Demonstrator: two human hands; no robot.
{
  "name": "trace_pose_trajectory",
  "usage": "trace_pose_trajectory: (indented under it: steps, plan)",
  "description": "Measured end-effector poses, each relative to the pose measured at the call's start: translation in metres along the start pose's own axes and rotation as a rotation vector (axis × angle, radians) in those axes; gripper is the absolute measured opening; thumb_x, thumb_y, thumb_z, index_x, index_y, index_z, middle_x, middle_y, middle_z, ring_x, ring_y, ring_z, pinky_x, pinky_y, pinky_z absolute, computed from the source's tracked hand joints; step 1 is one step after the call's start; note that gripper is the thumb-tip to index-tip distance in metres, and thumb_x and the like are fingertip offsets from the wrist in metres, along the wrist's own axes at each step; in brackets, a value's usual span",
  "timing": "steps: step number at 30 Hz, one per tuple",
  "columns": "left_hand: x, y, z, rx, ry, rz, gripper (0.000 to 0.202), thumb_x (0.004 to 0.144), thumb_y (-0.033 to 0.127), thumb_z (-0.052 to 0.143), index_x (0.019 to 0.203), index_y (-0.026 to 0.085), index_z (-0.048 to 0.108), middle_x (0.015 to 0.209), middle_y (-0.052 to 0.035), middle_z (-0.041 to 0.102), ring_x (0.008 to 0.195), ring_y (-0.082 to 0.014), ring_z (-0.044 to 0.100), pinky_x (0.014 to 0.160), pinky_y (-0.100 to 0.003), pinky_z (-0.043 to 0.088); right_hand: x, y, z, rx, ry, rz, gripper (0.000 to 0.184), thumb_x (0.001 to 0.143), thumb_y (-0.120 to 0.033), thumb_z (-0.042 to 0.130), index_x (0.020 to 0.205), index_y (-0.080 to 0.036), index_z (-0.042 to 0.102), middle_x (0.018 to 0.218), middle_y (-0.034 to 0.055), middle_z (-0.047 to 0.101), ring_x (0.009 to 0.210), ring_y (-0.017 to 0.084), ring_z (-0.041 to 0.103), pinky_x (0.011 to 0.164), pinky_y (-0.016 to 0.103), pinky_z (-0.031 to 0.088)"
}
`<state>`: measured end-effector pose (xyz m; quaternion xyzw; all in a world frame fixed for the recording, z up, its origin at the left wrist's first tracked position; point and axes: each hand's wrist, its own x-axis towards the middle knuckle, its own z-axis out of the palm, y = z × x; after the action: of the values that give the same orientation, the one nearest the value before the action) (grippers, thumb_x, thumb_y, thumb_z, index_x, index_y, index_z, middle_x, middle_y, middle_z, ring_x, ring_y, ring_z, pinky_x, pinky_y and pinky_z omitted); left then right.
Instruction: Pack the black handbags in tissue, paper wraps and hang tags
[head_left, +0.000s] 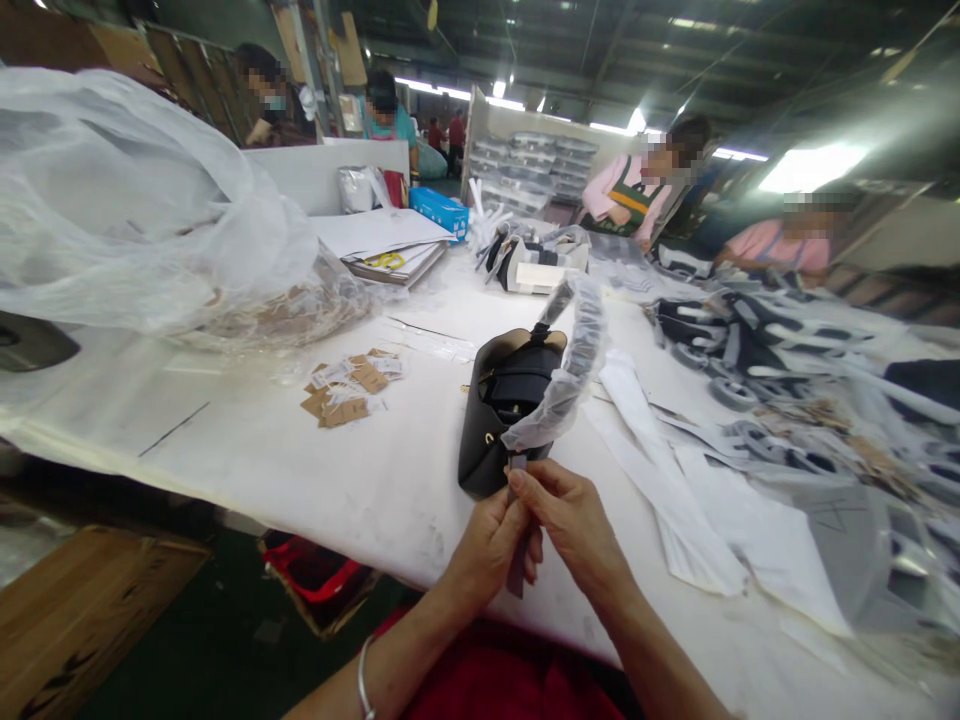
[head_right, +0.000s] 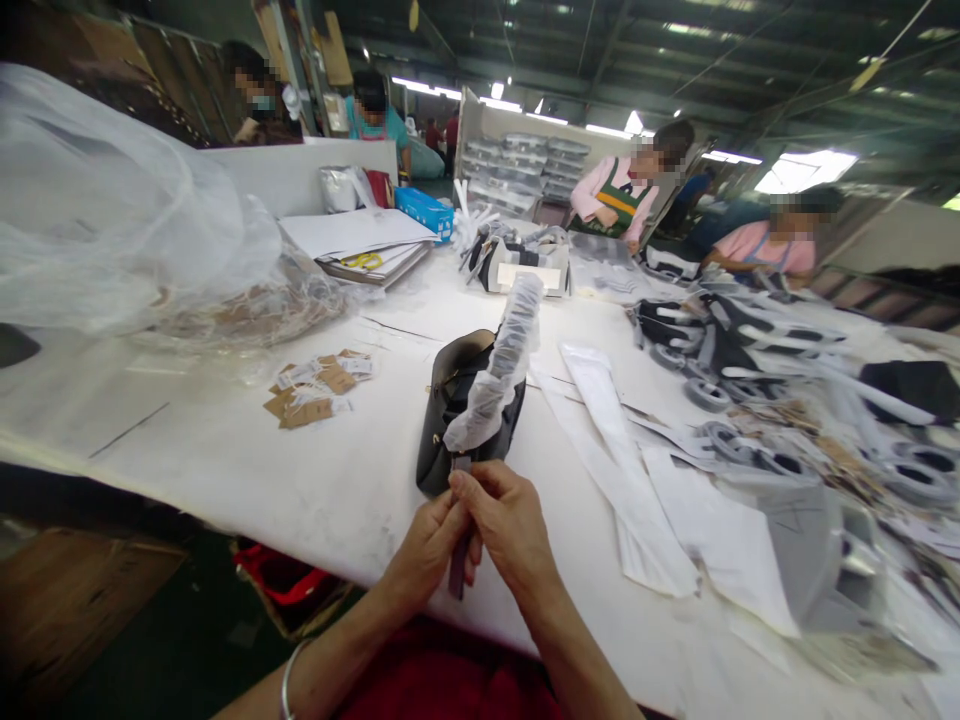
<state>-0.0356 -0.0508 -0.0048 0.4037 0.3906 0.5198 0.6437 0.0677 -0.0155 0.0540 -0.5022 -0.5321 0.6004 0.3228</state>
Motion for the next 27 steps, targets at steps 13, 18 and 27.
trace_pose_trajectory:
  steps: [13,18,27]
  plan:
    - [-0.039,-0.021,0.007,0.097,-0.418,-0.326,0.03,0.088,0.043,0.046,0.084,0.016,0.058,0.06,-0.0002,0.06,0.043,-0.0103,0.051,0.042,-0.019,0.039,0.018,-0.005,-0.041,0.0,-0.027,-0.13,0.039,0.07,-0.053,0.078,0.071,-0.014,0.074,0.072,0.0062,0.07,0.07,0.018,0.059,0.07,0.03,0.046]
    - [-0.028,0.015,-0.025,0.404,-0.414,-0.268,0.018,0.081,0.033,0.058,0.079,0.017,0.065,0.063,0.0007,0.062,0.051,-0.0119,0.055,0.051,-0.021,0.042,0.021,-0.011,-0.073,-0.164,-0.082,-0.115,0.039,0.073,-0.053,0.075,0.073,-0.014,0.075,0.075,0.0066,0.072,0.074,0.021,0.063,0.077,0.034,0.047]
    - [0.078,0.053,-0.103,0.391,0.316,0.138,0.052,0.082,0.046,0.062,0.124,0.017,0.055,0.138,-0.0164,0.054,0.126,-0.0271,0.052,0.1,-0.039,0.047,0.004,0.032,-0.076,-0.221,0.189,-0.123,0.055,0.078,-0.053,0.067,0.121,-0.018,0.066,0.116,0.0135,0.069,0.099,0.028,0.067,0.085,0.043,0.054]
